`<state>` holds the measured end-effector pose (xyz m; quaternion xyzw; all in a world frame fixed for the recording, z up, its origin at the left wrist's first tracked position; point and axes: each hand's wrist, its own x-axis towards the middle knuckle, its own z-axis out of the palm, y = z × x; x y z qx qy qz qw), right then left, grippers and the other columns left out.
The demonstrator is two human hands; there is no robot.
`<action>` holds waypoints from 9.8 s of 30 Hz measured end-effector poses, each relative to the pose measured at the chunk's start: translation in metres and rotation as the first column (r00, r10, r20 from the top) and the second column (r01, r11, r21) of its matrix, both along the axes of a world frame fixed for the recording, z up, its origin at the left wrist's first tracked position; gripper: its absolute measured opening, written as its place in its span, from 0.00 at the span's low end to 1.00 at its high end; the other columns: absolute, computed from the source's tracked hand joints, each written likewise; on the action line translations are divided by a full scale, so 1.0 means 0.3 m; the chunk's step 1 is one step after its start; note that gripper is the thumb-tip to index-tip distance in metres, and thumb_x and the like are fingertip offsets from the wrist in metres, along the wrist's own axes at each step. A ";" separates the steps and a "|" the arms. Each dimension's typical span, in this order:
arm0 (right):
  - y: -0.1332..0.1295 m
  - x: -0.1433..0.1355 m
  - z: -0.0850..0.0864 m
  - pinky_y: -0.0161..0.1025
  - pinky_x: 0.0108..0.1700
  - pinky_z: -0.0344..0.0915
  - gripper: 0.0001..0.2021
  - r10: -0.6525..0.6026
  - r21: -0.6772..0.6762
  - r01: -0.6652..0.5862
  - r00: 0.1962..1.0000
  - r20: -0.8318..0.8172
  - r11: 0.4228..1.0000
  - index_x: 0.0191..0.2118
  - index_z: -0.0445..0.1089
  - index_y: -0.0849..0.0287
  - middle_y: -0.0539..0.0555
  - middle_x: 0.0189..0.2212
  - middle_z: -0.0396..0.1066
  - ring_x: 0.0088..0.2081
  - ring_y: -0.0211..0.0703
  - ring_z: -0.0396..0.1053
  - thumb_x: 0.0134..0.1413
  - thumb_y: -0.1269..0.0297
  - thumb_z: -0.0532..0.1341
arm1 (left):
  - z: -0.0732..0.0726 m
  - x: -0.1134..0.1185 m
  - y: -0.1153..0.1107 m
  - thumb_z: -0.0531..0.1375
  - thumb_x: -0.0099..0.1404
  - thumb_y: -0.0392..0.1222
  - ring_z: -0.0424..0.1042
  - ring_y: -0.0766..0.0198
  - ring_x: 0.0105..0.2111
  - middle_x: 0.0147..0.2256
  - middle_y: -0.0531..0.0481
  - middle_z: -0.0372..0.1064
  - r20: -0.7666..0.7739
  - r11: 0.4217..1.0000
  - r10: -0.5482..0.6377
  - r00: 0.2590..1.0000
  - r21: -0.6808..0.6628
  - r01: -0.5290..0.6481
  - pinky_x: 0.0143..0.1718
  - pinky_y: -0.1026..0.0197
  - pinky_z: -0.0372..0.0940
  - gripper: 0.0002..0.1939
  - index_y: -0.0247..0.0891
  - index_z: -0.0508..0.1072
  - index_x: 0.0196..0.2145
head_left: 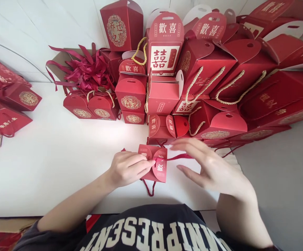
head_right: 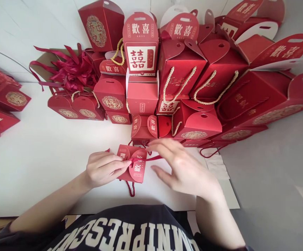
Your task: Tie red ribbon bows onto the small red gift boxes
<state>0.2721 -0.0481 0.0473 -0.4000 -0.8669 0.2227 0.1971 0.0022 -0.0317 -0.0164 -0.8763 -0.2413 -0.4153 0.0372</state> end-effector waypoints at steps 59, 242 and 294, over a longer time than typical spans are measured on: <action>0.060 -0.052 -0.165 0.33 0.29 0.60 0.15 -0.290 -0.649 0.027 0.908 -0.302 0.761 0.40 0.64 0.56 0.45 0.24 0.63 0.26 0.35 0.63 0.62 0.49 0.59 | 0.146 -0.095 0.102 0.61 0.63 0.53 0.64 0.70 0.23 0.23 0.54 0.66 -0.063 -0.090 -0.129 0.990 -0.993 -0.075 0.23 0.68 0.58 0.19 0.35 0.69 0.25; 0.067 -0.191 -0.166 0.41 0.46 0.62 0.04 0.036 -0.214 -0.136 0.909 -0.415 0.967 0.35 0.68 0.57 0.52 0.37 0.71 0.41 0.42 0.65 0.61 0.66 0.64 | 0.119 -0.060 0.042 0.56 0.67 0.39 0.63 0.63 0.32 0.28 0.51 0.67 -0.175 0.725 -0.038 0.984 -0.683 -0.094 0.37 0.58 0.61 0.09 0.37 0.70 0.29; 0.043 -0.162 -0.211 0.45 0.54 0.61 0.04 -0.123 -0.174 0.042 0.866 -0.485 0.984 0.35 0.66 0.56 0.56 0.46 0.65 0.50 0.47 0.65 0.61 0.66 0.62 | 0.099 -0.167 0.089 0.58 0.62 0.29 0.66 0.59 0.41 0.39 0.47 0.67 -0.181 0.847 -0.105 0.978 -0.532 -0.007 0.43 0.57 0.66 0.16 0.43 0.77 0.44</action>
